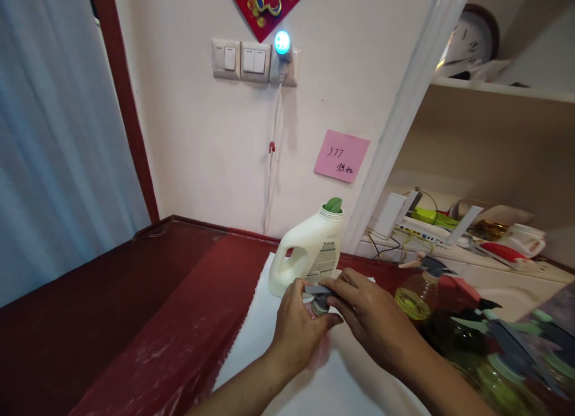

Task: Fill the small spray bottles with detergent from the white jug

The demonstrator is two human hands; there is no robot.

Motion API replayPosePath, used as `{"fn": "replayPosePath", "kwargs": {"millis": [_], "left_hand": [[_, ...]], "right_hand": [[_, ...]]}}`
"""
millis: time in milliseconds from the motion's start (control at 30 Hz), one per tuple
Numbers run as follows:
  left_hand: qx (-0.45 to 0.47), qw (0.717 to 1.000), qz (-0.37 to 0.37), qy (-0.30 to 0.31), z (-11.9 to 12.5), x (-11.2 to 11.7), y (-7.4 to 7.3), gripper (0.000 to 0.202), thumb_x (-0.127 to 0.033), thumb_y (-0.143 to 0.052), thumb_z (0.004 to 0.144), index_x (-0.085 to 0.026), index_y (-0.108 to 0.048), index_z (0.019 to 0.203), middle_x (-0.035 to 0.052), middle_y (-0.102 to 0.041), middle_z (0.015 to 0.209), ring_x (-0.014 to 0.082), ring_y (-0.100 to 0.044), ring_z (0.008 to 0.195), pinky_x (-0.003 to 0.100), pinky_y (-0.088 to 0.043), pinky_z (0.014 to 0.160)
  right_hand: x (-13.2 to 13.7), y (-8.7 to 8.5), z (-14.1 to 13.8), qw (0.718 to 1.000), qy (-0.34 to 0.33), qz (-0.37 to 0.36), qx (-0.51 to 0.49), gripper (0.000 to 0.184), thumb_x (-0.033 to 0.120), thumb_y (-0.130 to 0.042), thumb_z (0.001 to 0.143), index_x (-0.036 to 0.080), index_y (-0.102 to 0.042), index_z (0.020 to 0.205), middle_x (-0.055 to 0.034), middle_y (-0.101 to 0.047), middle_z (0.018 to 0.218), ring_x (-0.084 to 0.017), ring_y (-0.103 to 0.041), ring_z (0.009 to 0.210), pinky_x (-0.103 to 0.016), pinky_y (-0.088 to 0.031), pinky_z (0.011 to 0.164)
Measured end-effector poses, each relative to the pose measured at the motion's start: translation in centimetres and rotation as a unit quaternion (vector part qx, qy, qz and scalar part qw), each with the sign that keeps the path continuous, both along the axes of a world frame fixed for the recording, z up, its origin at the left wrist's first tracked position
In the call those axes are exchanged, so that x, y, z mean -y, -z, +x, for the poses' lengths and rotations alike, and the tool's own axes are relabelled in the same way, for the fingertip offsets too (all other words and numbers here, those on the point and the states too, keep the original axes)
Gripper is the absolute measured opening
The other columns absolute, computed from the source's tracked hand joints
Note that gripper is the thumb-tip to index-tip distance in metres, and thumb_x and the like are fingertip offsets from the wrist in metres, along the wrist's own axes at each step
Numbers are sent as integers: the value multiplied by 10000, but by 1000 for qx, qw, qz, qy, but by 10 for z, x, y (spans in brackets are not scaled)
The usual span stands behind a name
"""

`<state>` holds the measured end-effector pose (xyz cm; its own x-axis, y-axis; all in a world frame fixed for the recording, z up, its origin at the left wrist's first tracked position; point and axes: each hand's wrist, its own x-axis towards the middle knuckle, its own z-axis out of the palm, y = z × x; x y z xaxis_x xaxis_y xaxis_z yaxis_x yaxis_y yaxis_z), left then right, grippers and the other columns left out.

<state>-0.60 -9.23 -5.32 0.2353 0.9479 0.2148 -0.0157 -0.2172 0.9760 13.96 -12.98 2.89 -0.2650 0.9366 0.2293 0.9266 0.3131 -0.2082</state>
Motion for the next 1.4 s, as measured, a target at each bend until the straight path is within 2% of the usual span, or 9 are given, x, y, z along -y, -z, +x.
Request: {"fn": "replayPosePath", "kwargs": {"millis": [100, 367, 533, 667, 933, 1033, 1133, 1233, 1400], "left_hand": [[0, 1000, 0, -2, -1, -1, 0, 345, -205, -793, 697, -218, -657, 1013, 44, -708, 1023, 275, -633, 1030, 389, -500, 911], [-15, 995, 44, 89, -21, -8, -7, 223, -239, -706, 767, -220, -758, 983, 69, -698, 1125, 289, -590, 1162, 418, -433, 1055], [-12, 999, 15, 28, -6, -5, 1, 479, -200, -816, 668, -237, -656, 1118, 47, -703, 1082, 271, -625, 1049, 388, -505, 911], [-8, 1000, 10, 12, -1, -4, 4, 384, -193, -800, 683, -223, -652, 1037, 34, -704, 1001, 258, -635, 977, 374, -509, 865], [-29, 992, 65, 107, -23, -11, -1, 210, -268, -677, 831, -219, -758, 1019, 77, -689, 1137, 291, -581, 1161, 429, -420, 1053], [-23, 994, 53, 96, -18, -8, 1, 356, -248, -729, 792, -235, -705, 1147, 69, -685, 1191, 280, -584, 1174, 416, -437, 1042], [-15, 998, 21, 49, -6, -4, 4, 568, -202, -800, 704, -235, -607, 1237, 53, -699, 1140, 249, -640, 1016, 375, -502, 914], [-12, 1000, 8, 17, 0, -3, 6, 432, -206, -783, 715, -219, -623, 1116, 42, -701, 1042, 241, -645, 940, 361, -513, 850], [-11, 998, 41, 54, -14, -6, 1, 259, -242, -709, 794, -214, -694, 1051, 68, -695, 1118, 274, -617, 1098, 412, -466, 996]], "right_hand": [[-1, 0, 0, 1000, 2, -1, -2, 273, 172, -544, 983, 268, -690, 1194, -71, -637, 1029, -266, -650, 934, -376, -517, 769], [0, 4, 2, 1000, -7, 10, -10, 256, 178, -516, 997, 258, -691, 1166, -65, -637, 1009, -264, -649, 915, -379, -513, 758], [1, 4, 1, 1000, -6, 11, -11, 289, 163, -526, 985, 280, -684, 1197, -60, -637, 1021, -259, -649, 926, -372, -519, 770], [0, 4, 1, 1000, -4, 8, -10, 273, 167, -527, 986, 276, -689, 1176, -60, -637, 1015, -261, -648, 921, -371, -516, 762], [-1, 5, 3, 1000, -11, 19, -18, 256, 165, -524, 988, 254, -688, 1163, -68, -643, 1030, -263, -653, 931, -372, -515, 761], [-1, 5, 2, 1000, -13, 22, -18, 275, 165, -526, 987, 273, -682, 1187, -60, -641, 1021, -256, -649, 921, -365, -511, 755], [0, 5, 2, 1000, -7, 26, -15, 323, 148, -535, 974, 301, -670, 1225, -51, -636, 1011, -252, -648, 908, -357, -504, 743], [1, 5, 1, 1000, -7, 28, -13, 298, 156, -528, 976, 289, -681, 1193, -55, -632, 1007, -252, -647, 905, -356, -500, 739], [0, 8, 3, 999, -14, 25, -15, 253, 168, -505, 990, 264, -680, 1146, -60, -629, 999, -244, -641, 894, -349, -501, 739]]}}
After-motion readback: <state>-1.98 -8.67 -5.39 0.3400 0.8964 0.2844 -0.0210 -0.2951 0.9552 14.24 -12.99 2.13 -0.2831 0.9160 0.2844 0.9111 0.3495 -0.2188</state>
